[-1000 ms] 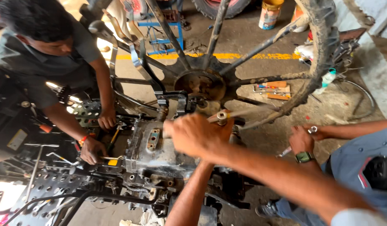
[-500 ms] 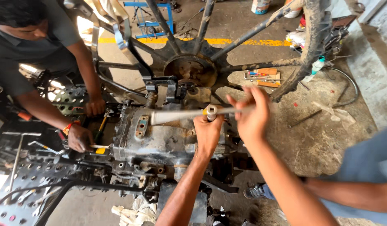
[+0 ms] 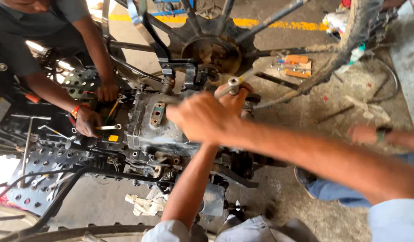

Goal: The person works with others to repair a tractor engine by loosening and tightening bolts with a T-handle socket wrench and a spanner, then unboxing and handling new parts in plastic packaging.

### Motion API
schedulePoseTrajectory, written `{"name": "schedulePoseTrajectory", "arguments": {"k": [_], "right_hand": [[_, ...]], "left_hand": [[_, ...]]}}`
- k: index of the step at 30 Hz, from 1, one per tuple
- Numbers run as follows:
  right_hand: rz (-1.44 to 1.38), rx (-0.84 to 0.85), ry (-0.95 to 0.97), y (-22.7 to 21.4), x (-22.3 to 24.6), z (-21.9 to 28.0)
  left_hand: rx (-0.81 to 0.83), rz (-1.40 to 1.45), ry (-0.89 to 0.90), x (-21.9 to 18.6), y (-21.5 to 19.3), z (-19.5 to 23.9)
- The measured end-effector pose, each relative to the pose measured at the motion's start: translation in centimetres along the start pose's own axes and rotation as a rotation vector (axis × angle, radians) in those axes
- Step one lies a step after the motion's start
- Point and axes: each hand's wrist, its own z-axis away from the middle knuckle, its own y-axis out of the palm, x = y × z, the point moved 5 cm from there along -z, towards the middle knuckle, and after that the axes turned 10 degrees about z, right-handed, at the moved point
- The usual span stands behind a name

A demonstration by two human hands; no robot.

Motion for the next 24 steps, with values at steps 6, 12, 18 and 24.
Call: {"name": "schedulePoseTrajectory", "arguments": {"k": [6,12,18,24], "right_hand": [[-0.824,-1.104,0.383,-0.3,-3.2,16.3],[-1.926,-0.958,0.815,3.9,-15.2,12.2],[-0.685,0.256,0.485,1.4,-12.0,-3.1],[-0.163,-0.401,-0.197,0.2,1.1,4.2]], "left_hand": [[-0.134,0.166,-0.14,0.2,-0.6,2.0],[-0.069,0.01,-0.023,-0.2,1.0,3.8],[0.035,-0.14,0.026,0.6,1.7,1.6],[-0.064,0.004,-0.027,0.0,-1.8,-0.4]]}}
